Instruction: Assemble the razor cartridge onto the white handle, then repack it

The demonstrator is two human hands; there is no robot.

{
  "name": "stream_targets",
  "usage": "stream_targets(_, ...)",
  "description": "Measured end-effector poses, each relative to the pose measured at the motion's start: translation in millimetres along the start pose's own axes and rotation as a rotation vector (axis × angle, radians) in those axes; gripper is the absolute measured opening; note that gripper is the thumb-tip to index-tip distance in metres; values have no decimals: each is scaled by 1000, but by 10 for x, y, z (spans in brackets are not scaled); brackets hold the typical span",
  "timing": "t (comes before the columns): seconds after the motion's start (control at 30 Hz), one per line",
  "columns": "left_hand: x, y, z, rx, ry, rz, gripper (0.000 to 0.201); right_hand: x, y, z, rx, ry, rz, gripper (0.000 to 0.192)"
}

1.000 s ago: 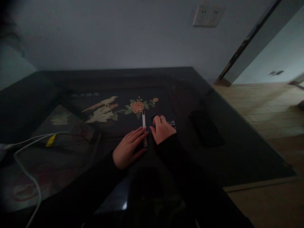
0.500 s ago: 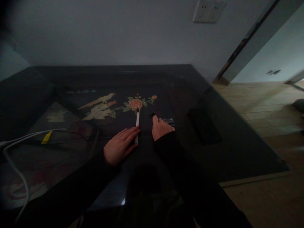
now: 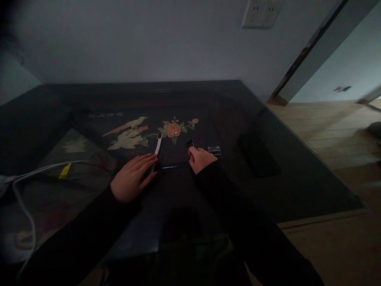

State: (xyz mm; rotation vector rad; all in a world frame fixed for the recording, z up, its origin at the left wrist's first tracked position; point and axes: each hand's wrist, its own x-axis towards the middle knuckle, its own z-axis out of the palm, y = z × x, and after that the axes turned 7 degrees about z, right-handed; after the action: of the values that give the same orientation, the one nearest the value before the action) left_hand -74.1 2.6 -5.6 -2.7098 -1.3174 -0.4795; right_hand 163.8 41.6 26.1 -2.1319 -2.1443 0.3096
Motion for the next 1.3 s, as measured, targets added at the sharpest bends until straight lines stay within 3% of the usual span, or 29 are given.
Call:
stream_targets(0.23, 110, -4, -8, -24, 37, -147, 33, -44, -223, 105, 86, 9, -135, 22)
stream_targets(0.53, 145, 64, -135, 7, -155, -230, 23, -82, -551, 154, 86, -60, -224, 20)
stream_targets(0.9, 75, -23, -316, 45, -267, -308, 21, -43, -745, 185, 110, -70, -261, 21)
stream_targets(1.1, 64, -41, -341, 21, -275, -301, 20, -18, -666, 110, 225, -26, -264, 22)
stream_targets(1.3, 71, -25, -340, -42, -226, -287, 22, 139, -143, -129, 386, 122, -233, 28)
